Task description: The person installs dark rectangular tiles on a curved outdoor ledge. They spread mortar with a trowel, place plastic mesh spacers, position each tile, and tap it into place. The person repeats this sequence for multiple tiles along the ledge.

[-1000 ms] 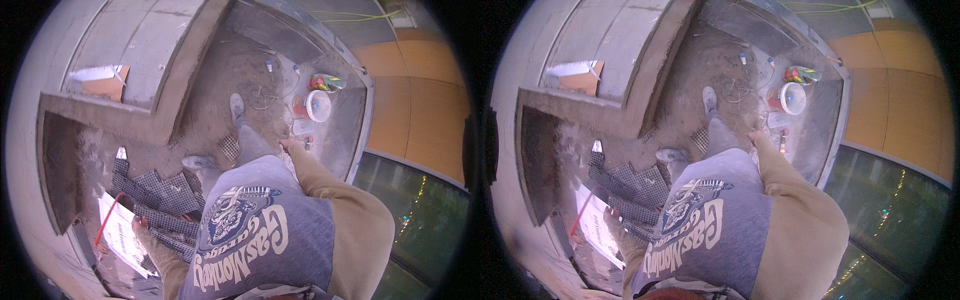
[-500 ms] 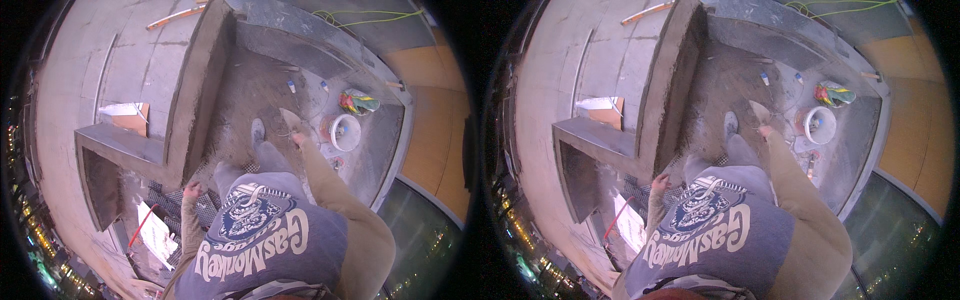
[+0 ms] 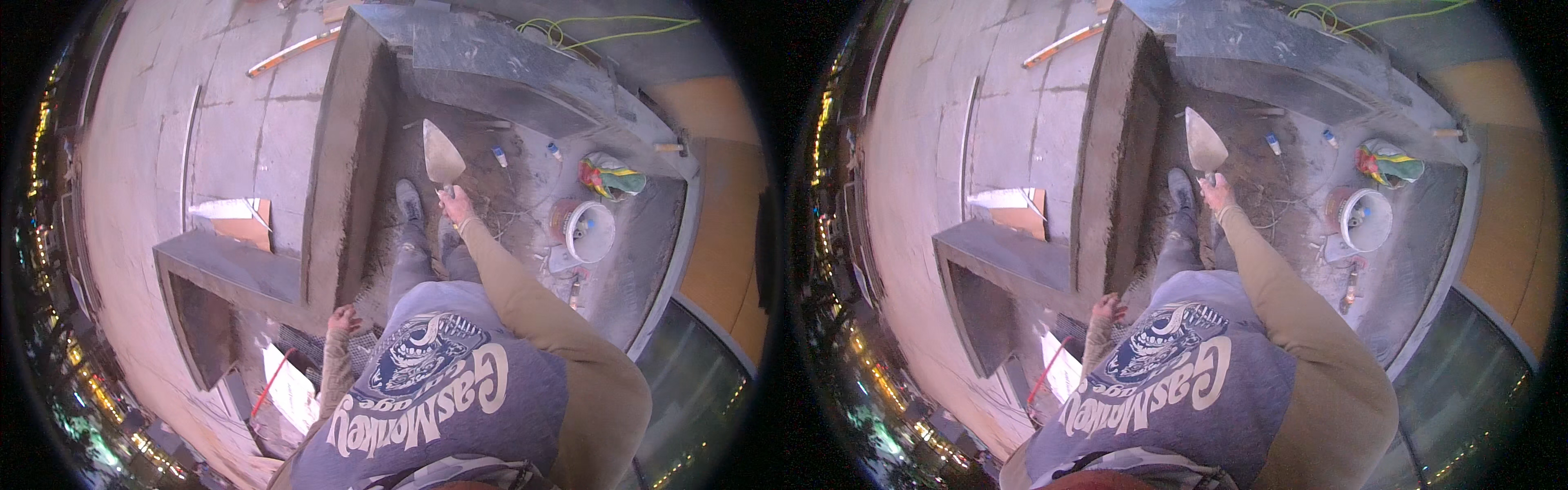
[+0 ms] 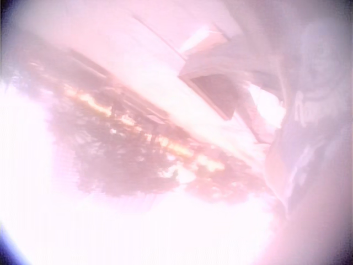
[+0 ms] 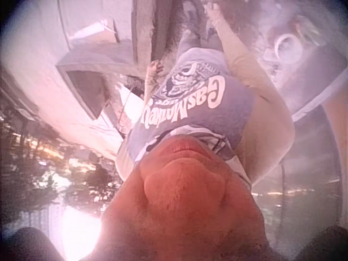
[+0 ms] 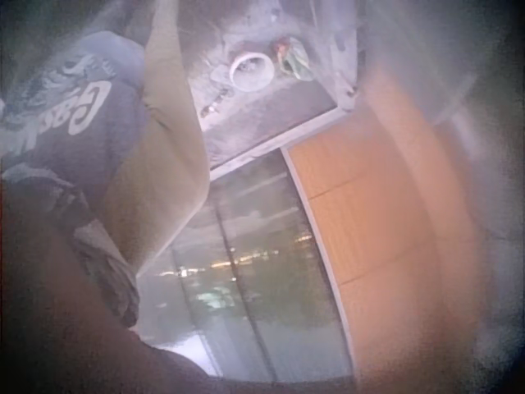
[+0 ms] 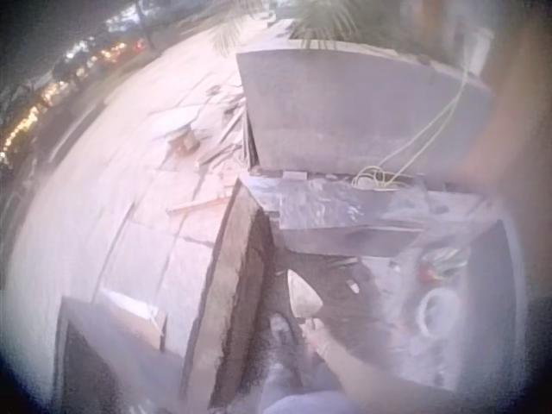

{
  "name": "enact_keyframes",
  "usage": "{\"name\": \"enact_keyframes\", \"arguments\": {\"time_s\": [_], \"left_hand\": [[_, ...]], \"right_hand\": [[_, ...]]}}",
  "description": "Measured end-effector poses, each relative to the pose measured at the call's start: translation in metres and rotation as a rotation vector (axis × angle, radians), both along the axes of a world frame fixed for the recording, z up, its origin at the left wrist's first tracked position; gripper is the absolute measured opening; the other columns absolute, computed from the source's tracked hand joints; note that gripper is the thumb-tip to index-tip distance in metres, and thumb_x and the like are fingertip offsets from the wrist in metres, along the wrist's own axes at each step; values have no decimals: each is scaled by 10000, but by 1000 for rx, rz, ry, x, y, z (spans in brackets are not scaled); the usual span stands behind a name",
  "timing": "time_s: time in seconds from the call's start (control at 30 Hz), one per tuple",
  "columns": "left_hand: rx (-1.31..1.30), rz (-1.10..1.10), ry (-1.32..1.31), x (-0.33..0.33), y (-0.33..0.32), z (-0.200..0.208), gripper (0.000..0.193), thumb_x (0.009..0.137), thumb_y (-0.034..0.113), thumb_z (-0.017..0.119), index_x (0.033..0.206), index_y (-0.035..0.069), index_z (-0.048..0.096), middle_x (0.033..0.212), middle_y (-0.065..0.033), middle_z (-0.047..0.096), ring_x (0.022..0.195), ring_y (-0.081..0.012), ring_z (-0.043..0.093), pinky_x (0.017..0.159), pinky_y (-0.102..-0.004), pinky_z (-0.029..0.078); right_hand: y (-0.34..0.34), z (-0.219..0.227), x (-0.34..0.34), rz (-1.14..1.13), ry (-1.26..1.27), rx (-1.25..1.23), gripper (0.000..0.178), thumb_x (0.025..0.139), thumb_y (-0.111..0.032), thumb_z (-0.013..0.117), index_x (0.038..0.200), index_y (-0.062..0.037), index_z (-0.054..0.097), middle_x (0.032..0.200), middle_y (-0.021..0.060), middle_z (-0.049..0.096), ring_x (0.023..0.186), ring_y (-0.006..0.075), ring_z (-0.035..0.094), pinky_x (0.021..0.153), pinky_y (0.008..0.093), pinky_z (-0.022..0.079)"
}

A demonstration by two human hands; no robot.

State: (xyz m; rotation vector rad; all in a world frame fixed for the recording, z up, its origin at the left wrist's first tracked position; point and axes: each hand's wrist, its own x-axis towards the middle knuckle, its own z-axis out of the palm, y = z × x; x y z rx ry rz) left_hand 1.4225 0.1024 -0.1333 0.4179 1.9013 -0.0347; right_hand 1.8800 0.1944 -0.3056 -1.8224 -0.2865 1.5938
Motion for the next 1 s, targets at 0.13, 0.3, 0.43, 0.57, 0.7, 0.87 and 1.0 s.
{"name": "enact_keyframes", "arguments": {"time_s": [0.13,0.3,0.43,0.57,0.7,0.87,1.0], "left_hand": [[-68,-43,-33,20,37,-1,321,911,246,595,1201,107,588,1039,-45,655,812,-214,691,613,-326,537],[-47,3,-15,11,80,-17,313,912,226,597,1193,90,599,1007,-90,663,762,-207,688,576,-311,536],[43,35,-28,18,128,-23,314,911,224,608,1182,65,601,1011,-102,663,763,-214,690,575,-307,540],[83,91,-55,43,146,-16,346,917,252,613,1185,34,589,1017,-102,661,773,-218,691,586,-302,548],[-31,64,-2,24,113,-38,359,928,261,604,1200,29,574,1018,-96,665,781,-214,694,597,-302,553],[-179,22,25,37,85,-45,347,935,254,605,1193,25,570,1012,-86,671,772,-204,695,584,-291,544],[-172,128,68,30,66,-57,320,935,269,610,1181,70,569,1029,-82,655,758,-198,680,626,-320,555]], "right_hand": [[46,-18,-18,108,-384,20,305,871,-313,602,926,-25,519,728,104,577,639,176,580,584,354,487],[123,-3,-20,-126,-296,127,338,854,-350,610,899,-26,525,703,74,556,609,145,550,550,315,462],[186,-15,-11,-330,27,330,355,868,-401,609,867,-57,525,647,17,508,504,121,482,449,290,401],[231,-48,-9,-359,108,103,395,902,-451,573,768,-85,509,598,-7,464,441,100,433,388,282,342],[257,-105,-24,-298,139,-33,485,914,-534,521,668,-118,474,568,-16,442,438,78,432,376,267,322],[299,-175,-28,-202,-253,128,507,909,-505,527,760,-25,593,710,169,588,644,325,560,590,404,425],[335,-171,-21,-183,-379,266,475,905,-469,536,798,-15,630,771,232,627,752,442,592,665,452,452]]}}
